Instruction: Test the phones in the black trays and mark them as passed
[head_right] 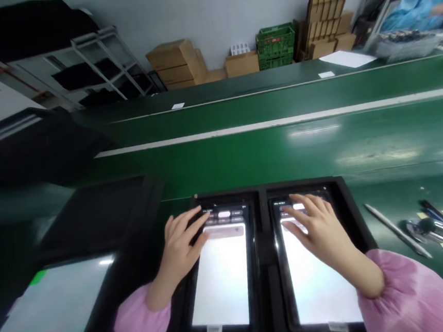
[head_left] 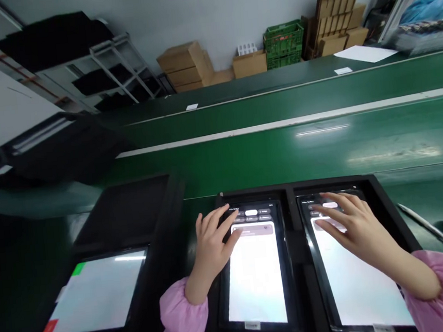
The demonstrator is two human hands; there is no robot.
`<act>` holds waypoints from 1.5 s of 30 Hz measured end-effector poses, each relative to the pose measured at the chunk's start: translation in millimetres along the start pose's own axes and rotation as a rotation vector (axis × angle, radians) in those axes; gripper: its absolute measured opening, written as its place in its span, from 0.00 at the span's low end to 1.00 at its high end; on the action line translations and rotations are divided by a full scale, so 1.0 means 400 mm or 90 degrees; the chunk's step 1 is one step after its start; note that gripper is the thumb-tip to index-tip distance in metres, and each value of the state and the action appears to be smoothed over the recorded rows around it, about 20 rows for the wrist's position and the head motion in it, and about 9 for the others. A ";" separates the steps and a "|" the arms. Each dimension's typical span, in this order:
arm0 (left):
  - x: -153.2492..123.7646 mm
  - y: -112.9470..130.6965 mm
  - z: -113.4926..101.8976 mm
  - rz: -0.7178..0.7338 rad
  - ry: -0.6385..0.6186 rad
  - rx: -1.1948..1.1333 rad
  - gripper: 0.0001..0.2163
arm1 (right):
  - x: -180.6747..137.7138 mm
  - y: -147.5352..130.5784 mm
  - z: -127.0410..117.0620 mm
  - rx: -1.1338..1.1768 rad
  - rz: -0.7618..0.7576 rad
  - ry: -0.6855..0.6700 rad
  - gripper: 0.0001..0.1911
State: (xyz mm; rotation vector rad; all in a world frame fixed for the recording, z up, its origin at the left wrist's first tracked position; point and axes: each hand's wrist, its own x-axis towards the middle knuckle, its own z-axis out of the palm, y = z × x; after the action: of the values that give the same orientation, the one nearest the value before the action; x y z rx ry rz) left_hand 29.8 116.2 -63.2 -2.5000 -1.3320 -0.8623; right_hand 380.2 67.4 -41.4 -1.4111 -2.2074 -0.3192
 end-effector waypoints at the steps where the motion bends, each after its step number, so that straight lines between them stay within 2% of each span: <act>1: -0.002 -0.002 0.004 -0.007 -0.023 0.007 0.18 | -0.003 0.001 0.006 -0.020 -0.001 -0.007 0.27; 4: -0.011 -0.009 0.010 -0.018 -0.053 0.014 0.18 | -0.011 0.003 0.018 -0.048 0.007 -0.024 0.28; 13: -0.019 -0.015 0.012 -0.037 -0.075 -0.005 0.15 | -0.011 0.004 0.013 -0.061 0.006 -0.050 0.27; 17: -0.017 -0.012 0.015 -0.041 -0.066 -0.002 0.14 | -0.018 0.005 0.025 -0.048 0.022 -0.070 0.23; 21: -0.001 -0.010 0.015 -0.023 -0.031 -0.009 0.14 | -0.010 0.005 0.023 -0.043 0.024 -0.060 0.25; 26: -0.013 0.003 -0.018 -0.025 0.096 0.000 0.11 | -0.015 0.014 -0.067 -0.022 0.078 0.052 0.23; 29: -0.053 0.020 -0.055 -0.025 0.062 0.001 0.12 | -0.061 0.021 -0.133 0.013 0.123 0.059 0.20; 32: -0.072 0.035 -0.079 -0.008 0.021 0.003 0.14 | -0.114 0.041 -0.161 0.051 0.144 0.031 0.21; 35: -0.036 0.045 -0.076 0.042 0.000 0.018 0.17 | -0.135 0.081 -0.151 0.068 0.156 0.031 0.23; 40: 0.056 0.066 -0.020 0.061 -0.041 0.019 0.20 | -0.124 0.118 -0.107 0.054 0.155 0.067 0.25; 45: 0.049 0.090 0.027 0.083 -0.030 -0.013 0.18 | -0.154 0.085 -0.066 0.022 0.167 0.092 0.24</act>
State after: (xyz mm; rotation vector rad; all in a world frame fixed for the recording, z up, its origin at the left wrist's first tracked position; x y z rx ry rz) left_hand 71.9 113.4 -56.9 -2.6044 -1.1632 -0.7990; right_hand 439.1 22.2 -53.7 -1.5837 -1.8784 -0.2804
